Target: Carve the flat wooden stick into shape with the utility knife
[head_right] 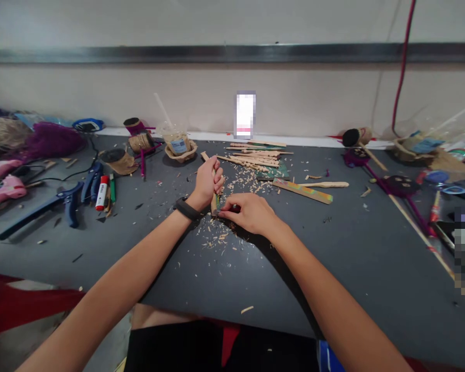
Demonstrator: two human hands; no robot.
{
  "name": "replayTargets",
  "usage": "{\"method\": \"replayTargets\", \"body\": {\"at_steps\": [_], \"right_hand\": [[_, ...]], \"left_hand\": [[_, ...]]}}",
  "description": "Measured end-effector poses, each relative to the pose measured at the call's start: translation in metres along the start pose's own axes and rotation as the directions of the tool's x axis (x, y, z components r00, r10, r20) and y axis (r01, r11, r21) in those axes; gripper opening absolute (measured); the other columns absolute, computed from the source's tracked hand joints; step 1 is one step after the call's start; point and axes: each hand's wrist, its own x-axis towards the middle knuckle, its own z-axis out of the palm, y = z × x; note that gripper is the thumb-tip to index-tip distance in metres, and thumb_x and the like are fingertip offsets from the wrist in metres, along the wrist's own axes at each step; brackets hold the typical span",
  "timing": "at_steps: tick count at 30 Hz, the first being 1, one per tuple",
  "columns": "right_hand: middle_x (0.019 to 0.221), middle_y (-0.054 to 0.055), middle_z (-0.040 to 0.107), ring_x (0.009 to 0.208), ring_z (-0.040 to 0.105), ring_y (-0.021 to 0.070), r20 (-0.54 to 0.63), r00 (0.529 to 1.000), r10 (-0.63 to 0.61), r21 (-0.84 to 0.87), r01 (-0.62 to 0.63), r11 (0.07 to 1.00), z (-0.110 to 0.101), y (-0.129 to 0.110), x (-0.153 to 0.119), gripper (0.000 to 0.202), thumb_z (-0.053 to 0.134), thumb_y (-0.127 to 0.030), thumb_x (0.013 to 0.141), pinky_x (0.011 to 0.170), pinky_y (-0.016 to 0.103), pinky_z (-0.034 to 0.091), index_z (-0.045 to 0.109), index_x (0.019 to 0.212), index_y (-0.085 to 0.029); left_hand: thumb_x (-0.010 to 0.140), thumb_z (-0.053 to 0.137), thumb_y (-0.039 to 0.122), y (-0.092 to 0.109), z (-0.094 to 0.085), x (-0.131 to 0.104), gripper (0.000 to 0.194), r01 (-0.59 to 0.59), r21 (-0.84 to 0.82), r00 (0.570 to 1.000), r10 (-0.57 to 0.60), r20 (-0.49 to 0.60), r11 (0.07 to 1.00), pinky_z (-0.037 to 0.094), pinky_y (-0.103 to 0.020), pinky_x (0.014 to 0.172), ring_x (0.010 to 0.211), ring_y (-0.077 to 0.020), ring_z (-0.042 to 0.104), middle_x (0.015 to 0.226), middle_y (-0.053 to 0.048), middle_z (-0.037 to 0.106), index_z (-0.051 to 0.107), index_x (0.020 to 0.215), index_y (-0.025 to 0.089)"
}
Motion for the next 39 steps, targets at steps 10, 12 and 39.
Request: {"method": "replayTargets", "body": {"at_steps": [10,12,39], "right_hand": [[0.088,-0.001,0.079,0.076,0.066,0.0170,-0.046,0.998,0.039,0.084,-0.035,0.996,-0.0022,-0.0023,-0.0040,0.018,0.075,-0.045,0.096,0.069,0.031,0.044,0.078,0.090,-0.029],[0.089,0.000,0.079,0.076,0.066,0.0173,-0.151,0.986,0.072,0.095,-0.058,0.994,-0.0012,-0.0001,-0.0023,0.018,0.075,-0.045,0.096,0.070,0.032,0.045,0.077,0.090,-0.028],[0.087,0.000,0.078,0.077,0.067,0.0177,-0.141,0.989,0.048,0.035,-0.044,0.998,0.0030,-0.0014,0.0008,0.020,0.074,-0.044,0.095,0.068,0.032,0.043,0.073,0.085,-0.027]], "left_hand": [[0.110,0.046,0.044,-0.0020,-0.0015,0.0033,0.039,0.003,-0.006,0.999,-0.004,-0.044,1.000,0.018,-0.027,0.037,0.031,-0.0064,0.026,0.046,0.009,0.030,0.038,0.077,0.024],[0.109,0.048,0.047,-0.0019,-0.0015,0.0029,0.040,0.001,0.001,0.999,-0.001,-0.038,1.000,0.018,-0.027,0.037,0.031,-0.0065,0.027,0.047,0.009,0.031,0.039,0.078,0.024],[0.110,0.042,0.040,-0.0014,0.0013,-0.0003,0.036,-0.001,0.019,1.000,0.001,-0.014,1.000,0.019,-0.026,0.035,0.030,-0.0078,0.027,0.045,0.010,0.032,0.039,0.078,0.024]]}}
